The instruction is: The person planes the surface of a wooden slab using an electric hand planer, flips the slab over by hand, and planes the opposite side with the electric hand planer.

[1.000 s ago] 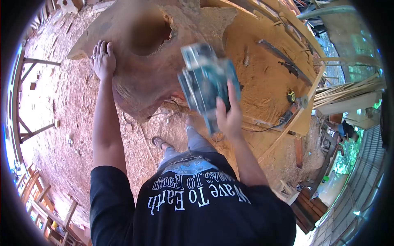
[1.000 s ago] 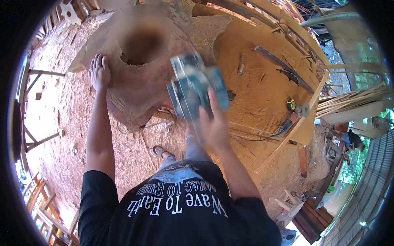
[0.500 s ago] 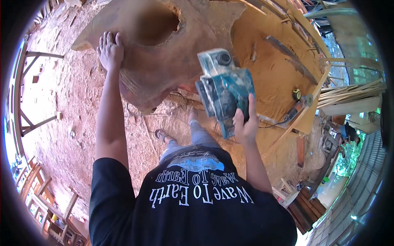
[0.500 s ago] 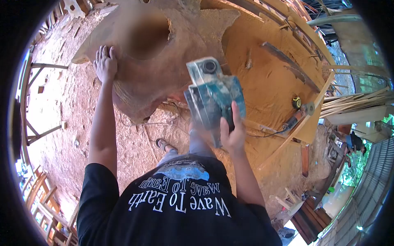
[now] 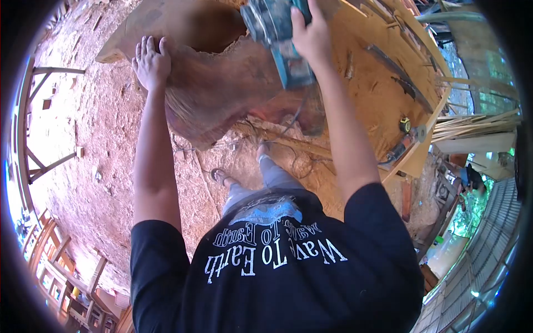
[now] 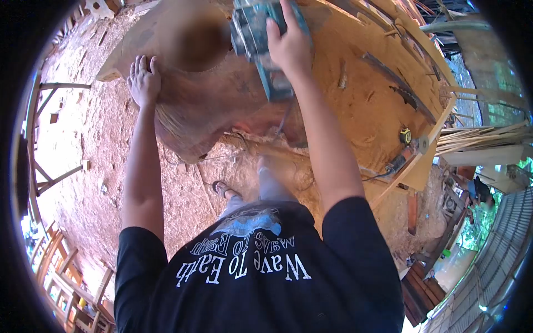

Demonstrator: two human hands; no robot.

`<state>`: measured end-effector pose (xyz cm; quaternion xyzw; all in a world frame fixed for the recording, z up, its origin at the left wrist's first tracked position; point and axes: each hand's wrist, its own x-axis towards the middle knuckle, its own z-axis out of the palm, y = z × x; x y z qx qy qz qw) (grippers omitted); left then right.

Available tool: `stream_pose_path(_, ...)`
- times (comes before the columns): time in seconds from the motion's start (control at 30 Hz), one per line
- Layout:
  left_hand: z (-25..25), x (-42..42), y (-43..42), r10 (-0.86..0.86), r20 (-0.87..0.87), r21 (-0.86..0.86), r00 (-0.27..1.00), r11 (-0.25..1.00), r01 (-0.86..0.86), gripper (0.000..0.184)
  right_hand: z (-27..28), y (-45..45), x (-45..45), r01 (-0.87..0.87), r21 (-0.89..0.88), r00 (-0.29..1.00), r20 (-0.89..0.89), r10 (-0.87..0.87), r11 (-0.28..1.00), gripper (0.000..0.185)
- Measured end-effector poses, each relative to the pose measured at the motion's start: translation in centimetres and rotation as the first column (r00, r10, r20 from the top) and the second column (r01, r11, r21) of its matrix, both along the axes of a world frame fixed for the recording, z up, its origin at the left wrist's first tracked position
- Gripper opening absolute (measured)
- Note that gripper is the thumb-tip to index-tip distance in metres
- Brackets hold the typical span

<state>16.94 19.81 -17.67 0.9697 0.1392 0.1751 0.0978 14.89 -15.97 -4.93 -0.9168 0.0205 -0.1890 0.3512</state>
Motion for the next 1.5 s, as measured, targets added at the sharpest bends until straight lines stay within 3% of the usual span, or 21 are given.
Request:
stream_pose_path(0.07, 0.3, -0.2, 0.1, -0.011, 0.007, 0.004, 1.000, 1.000, 0.011, 0.062, -0.4, 1.0, 6.9, -0.194, 0.022, 0.922, 0.346, 0.175, 0.981, 0.055)
stream_pose_path(0.13, 0.4, 0.1, 0.5, -0.032, 0.052, -0.004, 0.998, 0.999, 0.032, 0.059, -2.0, 1.8, 13.3, -0.116, -0.075, 0.887, 0.441, 0.137, 0.990, 0.056)
stream_pose_path(0.4, 1.4, -0.1, 0.0, -0.018, 0.055, -0.042, 0.998, 0.999, 0.020, 0.053, -1.0, 2.8, 23.1, -0.108, -0.043, 0.938, 0.325, 0.116, 0.993, 0.053)
stream_pose_path(0.43, 1.4, 0.0, -0.1, -0.019, 0.063, -0.036, 0.998, 0.999, 0.022, 0.053, -1.1, 2.5, 23.0, -0.090, -0.118, 0.919, 0.373, 0.128, 0.989, 0.052)
stream_pose_path(0.47, 1.5, 0.0, -0.1, -0.020, 0.069, -0.028, 0.997, 0.999, 0.022, 0.052, -1.9, 2.7, 22.0, -0.076, -0.024, 0.986, 0.150, 0.078, 0.997, 0.061)
stream_pose_path(0.57, 1.7, -0.1, -0.1, -0.008, 0.053, -0.040, 0.999, 0.999, 0.010, 0.052, -2.4, 1.4, 14.8, -0.089, -0.025, 0.954, 0.287, 0.092, 0.996, 0.062)
stream_pose_path(0.7, 1.6, -0.1, -0.3, 0.003, 0.011, -0.043, 1.000, 0.999, -0.003, 0.054, -0.3, -1.8, -2.9, -0.018, 0.054, 1.000, -0.012, 0.019, 0.998, 0.061)
stream_pose_path(0.8, 1.9, -0.3, -0.1, -0.002, -0.018, -0.059, 1.000, 0.998, 0.001, 0.056, 0.9, -4.0, -16.3, -0.029, 0.065, 0.997, 0.080, 0.023, 0.997, 0.058)
stream_pose_path(0.87, 1.8, -0.2, -0.2, -0.009, -0.018, -0.055, 1.000, 0.998, 0.008, 0.057, 1.2, -5.1, -23.9, 0.052, 0.096, 0.997, -0.060, -0.047, 0.994, 0.059)
stream_pose_path(0.9, 1.8, -0.2, -0.3, -0.003, -0.026, -0.053, 1.000, 0.999, 0.002, 0.057, 0.7, -5.6, -27.1, 0.103, 0.060, 0.991, -0.093, -0.097, 0.993, 0.059)
stream_pose_path(0.97, 1.7, -0.2, -0.5, 0.009, -0.038, -0.051, 0.999, 0.999, -0.011, 0.058, -1.4, -6.9, -31.8, 0.188, 0.165, 0.969, -0.191, -0.155, 0.968, 0.060)
stream_pose_path(1.03, 2.0, -0.3, -0.8, 0.010, -0.048, -0.060, 0.999, 0.998, -0.013, 0.058, -1.0, -6.6, -31.6, 0.227, 0.208, 0.955, -0.236, -0.177, 0.951, 0.060)
stream_pose_path(1.3, 1.6, -0.4, -0.8, 0.017, -0.039, -0.050, 0.999, 0.999, -0.019, 0.058, 0.8, -4.8, -12.2, 0.036, 0.252, 0.998, -0.054, -0.024, 0.967, 0.059)
stream_pose_path(1.5, 2.2, -0.5, -0.9, 0.023, -0.059, -0.052, 0.998, 0.998, -0.026, 0.056, 0.3, -3.5, 7.0, -0.081, 0.157, 0.997, 0.019, 0.079, 0.984, 0.058)
